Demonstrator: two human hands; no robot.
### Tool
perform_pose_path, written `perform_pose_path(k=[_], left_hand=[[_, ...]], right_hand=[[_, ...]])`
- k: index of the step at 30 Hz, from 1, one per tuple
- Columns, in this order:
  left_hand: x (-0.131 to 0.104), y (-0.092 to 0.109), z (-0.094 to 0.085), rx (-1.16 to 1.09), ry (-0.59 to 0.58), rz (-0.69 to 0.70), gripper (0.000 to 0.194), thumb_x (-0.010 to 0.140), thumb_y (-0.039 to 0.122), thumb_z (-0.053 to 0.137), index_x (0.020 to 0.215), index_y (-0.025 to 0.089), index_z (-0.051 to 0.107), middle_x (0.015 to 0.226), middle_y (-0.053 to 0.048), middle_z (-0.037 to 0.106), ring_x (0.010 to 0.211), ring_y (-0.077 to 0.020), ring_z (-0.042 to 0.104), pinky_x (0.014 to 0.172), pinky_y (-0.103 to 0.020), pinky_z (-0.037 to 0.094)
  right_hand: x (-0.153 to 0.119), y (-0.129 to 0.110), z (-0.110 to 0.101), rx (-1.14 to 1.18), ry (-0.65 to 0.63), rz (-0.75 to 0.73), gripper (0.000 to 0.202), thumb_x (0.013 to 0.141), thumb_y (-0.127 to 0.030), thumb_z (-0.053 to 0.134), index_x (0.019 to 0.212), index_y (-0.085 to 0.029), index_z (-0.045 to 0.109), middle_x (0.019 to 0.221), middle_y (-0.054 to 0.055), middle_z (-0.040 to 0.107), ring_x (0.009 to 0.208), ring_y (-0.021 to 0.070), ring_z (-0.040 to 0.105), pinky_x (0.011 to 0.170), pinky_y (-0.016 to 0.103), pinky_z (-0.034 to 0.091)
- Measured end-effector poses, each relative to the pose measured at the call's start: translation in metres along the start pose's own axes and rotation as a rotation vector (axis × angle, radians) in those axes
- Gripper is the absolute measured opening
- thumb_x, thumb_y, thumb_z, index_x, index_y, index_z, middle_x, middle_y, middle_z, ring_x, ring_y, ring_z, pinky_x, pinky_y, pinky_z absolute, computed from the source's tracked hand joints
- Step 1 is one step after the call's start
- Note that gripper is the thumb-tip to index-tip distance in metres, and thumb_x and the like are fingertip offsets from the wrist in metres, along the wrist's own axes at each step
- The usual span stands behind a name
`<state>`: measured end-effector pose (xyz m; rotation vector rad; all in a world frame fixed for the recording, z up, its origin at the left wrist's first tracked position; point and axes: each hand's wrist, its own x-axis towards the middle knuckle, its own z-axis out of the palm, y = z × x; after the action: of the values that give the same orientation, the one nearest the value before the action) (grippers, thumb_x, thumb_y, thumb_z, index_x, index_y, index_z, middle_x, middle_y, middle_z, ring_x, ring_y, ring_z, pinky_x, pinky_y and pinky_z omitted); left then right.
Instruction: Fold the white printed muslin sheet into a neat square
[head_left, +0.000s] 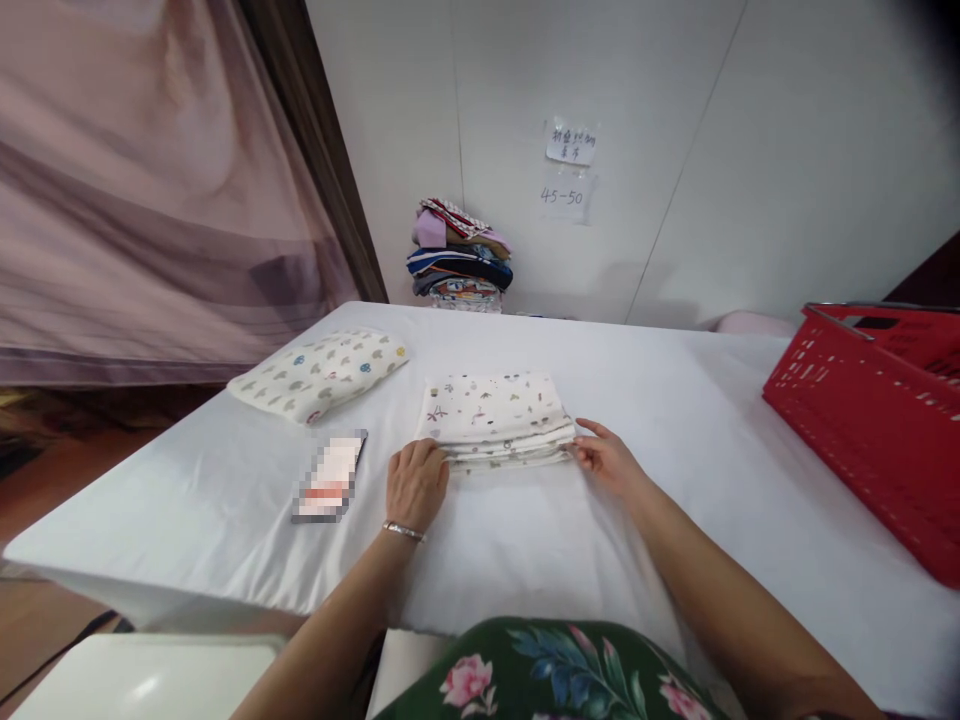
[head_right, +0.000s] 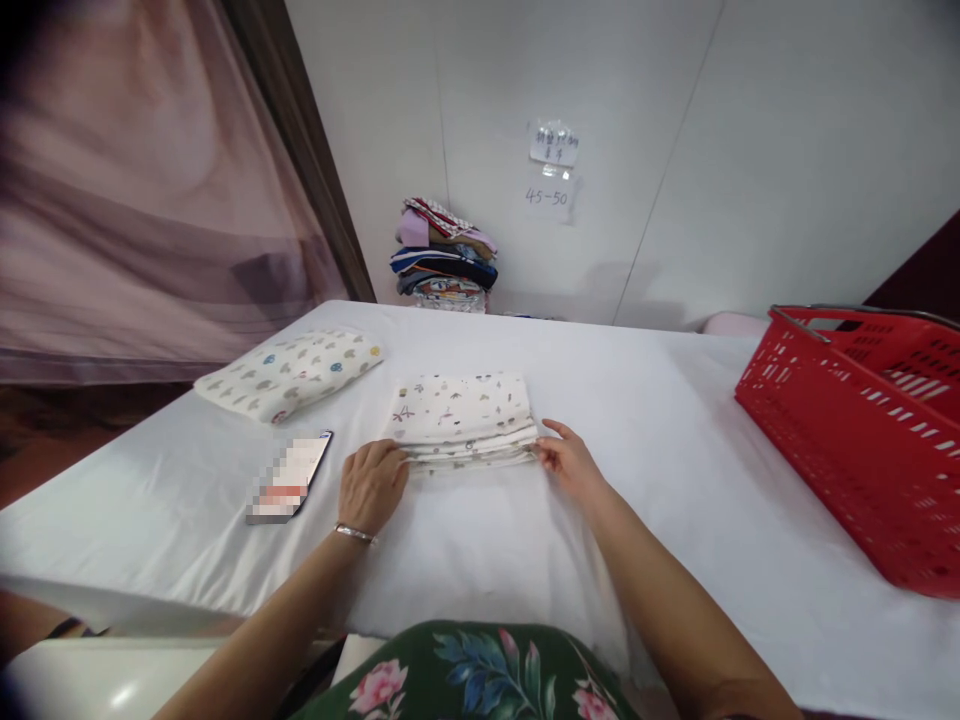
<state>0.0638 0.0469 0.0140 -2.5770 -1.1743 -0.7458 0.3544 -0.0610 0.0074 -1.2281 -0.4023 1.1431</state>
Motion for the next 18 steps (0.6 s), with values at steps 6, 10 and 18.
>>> perform_pose_path(k=[6,10,18], left_hand=[[-0.005,-0.004,0.002,-0.003,-0.001,0.028,0.012,0.078,0.020,0.049,0.082,0.020,0.060,0.098,-0.005,0.059,0.094,-0.0218,0.049,0.077,-0.035,0.035],[-0.010,-0.006,0.005,-0.013,-0.016,0.050,0.013,0.078,0.020,0.048,0.083,0.021,0.060,0.099,-0.005,0.059,0.095,-0.0222,0.049,0.078,-0.036,0.035],[-0.010,-0.007,0.005,-0.019,-0.018,0.056,0.013,0.078,0.021,0.048,0.083,0.021,0.061,0.100,-0.005,0.059,0.097,-0.0220,0.049,0.078,-0.035,0.035]], right_hand=[[0.006,0.004,-0.004,-0.106,0.006,0.043,0.055,0.060,-0.008,0.060,0.112,-0.016,0.046,0.064,0.003,0.063,0.041,0.0076,0.046,0.036,0.017,0.030],[0.008,0.002,-0.005,-0.164,-0.011,0.020,0.054,0.061,-0.009,0.060,0.113,-0.015,0.046,0.067,0.004,0.065,0.043,0.0075,0.046,0.038,0.018,0.032],[0.006,-0.007,0.001,-0.362,0.022,0.054,0.054,0.059,-0.009,0.058,0.111,-0.014,0.047,0.060,0.001,0.061,0.044,0.0094,0.048,0.038,0.019,0.032]])
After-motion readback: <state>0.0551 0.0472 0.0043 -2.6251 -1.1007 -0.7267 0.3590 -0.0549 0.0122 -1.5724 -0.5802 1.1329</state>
